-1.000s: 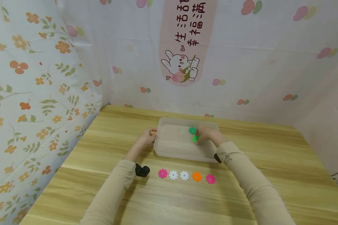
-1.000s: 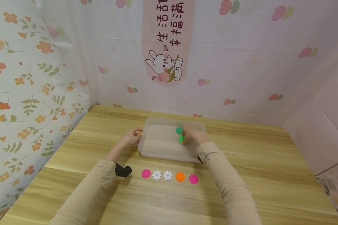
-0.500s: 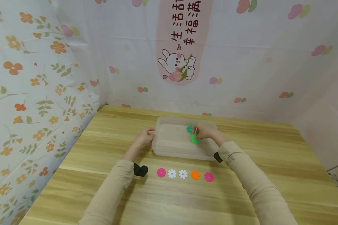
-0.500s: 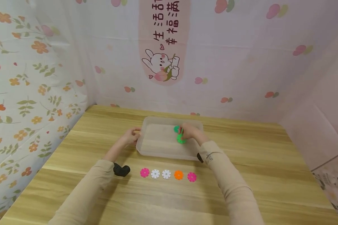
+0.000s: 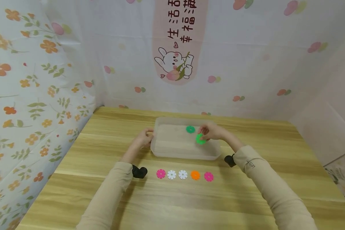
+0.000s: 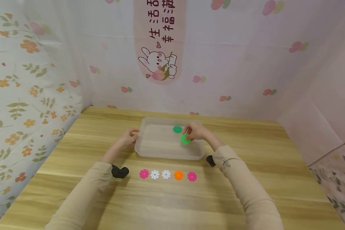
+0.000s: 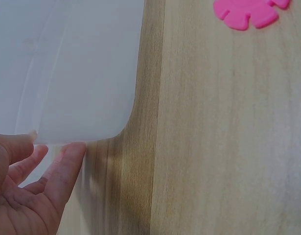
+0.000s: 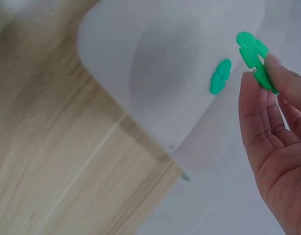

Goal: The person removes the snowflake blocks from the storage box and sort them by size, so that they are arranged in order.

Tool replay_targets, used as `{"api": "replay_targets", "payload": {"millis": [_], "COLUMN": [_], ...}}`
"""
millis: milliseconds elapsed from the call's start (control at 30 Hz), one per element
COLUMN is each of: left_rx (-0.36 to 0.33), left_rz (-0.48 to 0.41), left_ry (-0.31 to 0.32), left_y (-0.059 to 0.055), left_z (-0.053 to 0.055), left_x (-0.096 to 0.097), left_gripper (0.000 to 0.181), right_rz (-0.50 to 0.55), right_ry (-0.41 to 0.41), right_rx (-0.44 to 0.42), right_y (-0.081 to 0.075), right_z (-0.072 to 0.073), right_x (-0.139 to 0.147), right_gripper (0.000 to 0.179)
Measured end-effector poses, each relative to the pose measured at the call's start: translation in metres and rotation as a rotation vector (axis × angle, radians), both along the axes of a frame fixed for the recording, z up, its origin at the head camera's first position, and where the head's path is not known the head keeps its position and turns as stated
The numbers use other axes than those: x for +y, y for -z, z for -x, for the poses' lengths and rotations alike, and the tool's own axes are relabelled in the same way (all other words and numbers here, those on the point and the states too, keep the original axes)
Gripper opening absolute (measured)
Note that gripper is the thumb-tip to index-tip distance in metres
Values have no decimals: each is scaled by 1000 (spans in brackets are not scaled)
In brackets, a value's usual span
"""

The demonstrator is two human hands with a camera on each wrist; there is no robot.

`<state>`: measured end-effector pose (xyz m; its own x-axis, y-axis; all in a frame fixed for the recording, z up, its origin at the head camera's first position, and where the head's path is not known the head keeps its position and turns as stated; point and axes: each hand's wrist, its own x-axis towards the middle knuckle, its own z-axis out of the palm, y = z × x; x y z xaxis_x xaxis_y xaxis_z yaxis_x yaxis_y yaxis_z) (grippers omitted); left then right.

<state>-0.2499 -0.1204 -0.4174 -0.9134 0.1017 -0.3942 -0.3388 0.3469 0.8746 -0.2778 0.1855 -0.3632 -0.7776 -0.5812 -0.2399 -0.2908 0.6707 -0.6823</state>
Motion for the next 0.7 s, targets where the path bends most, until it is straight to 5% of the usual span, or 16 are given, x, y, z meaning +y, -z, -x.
{"api": "replay_targets", "payload": {"millis": [300,700], "left_rx": [-6,6], "left_rz": [-21,15], "left_ry": [22,29], "left_y": [-1,-2], "left_z": [0,0], "left_x": [0,1], "left_gripper": [42,42], "right_rz": [53,14], "right_ry": [-6,17], "right_rx": [-36,-189], "right_y": [-6,-8], "right_z": [-13,-40], "right_x": [21,48], "right_gripper": [18,22]}}
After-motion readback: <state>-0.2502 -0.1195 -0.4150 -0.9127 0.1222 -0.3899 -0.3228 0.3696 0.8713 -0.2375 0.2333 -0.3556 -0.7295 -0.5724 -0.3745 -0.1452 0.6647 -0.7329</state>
